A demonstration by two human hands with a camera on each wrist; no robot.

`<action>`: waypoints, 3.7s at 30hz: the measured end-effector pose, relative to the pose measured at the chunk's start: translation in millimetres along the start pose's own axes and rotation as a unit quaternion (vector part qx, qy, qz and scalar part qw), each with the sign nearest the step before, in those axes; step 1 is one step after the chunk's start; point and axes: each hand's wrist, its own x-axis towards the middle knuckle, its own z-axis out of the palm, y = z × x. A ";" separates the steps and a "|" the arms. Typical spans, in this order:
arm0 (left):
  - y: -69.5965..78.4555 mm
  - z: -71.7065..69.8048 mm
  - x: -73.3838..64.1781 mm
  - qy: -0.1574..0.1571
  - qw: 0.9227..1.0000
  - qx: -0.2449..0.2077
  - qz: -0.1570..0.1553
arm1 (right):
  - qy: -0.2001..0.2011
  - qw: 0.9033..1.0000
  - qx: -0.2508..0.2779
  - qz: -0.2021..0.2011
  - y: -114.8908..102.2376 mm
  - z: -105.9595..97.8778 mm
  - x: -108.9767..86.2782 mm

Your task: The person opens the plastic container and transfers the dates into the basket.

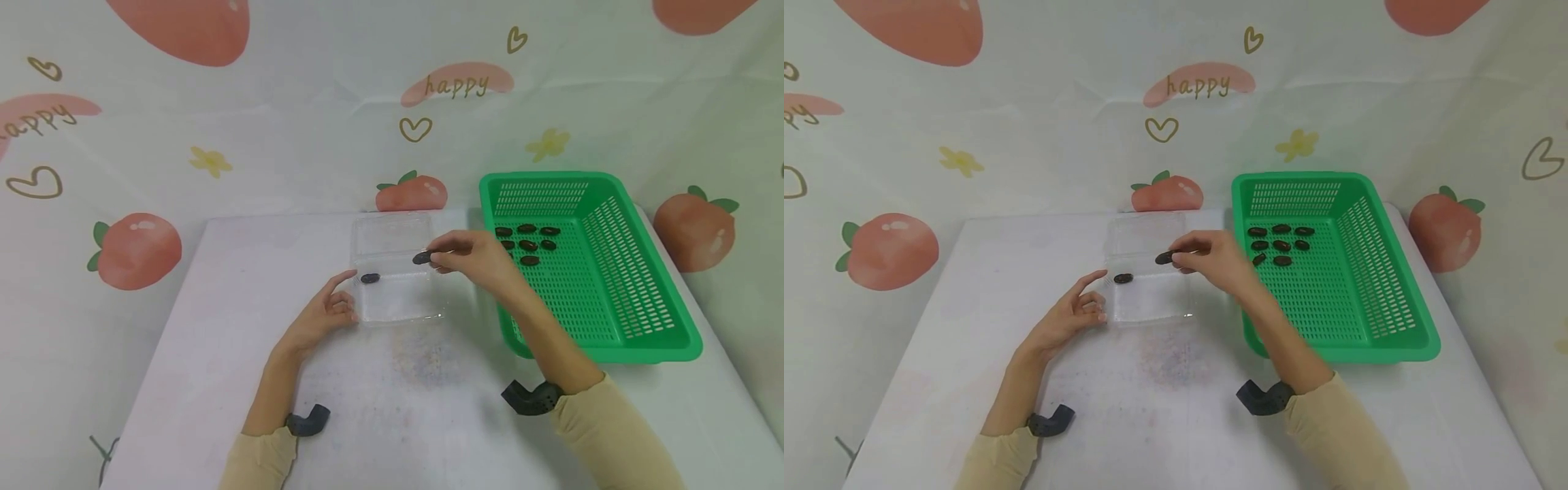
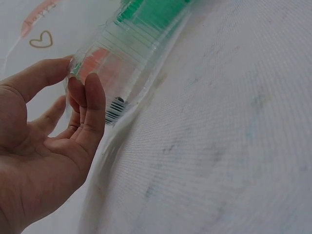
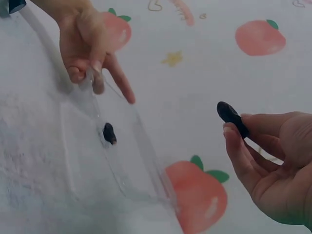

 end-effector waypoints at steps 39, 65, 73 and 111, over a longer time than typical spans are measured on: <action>-1.5 -0.9 -0.3 -0.001 1.000 0.008 0.007 | 0.106 0.986 -0.105 0.069 78.3 -149.9 -48.1; -0.6 1.1 -1.5 -0.010 1.000 0.000 0.008 | 0.089 0.980 -0.113 0.134 123.3 -171.0 -32.6; -0.9 0.8 -1.1 -0.011 1.000 0.003 0.012 | 0.089 0.981 -0.097 0.139 131.7 -173.1 -27.7; 0.4 3.7 -2.1 0.003 1.000 0.020 0.003 | 0.108 0.993 -0.052 0.019 53.9 -107.8 -50.1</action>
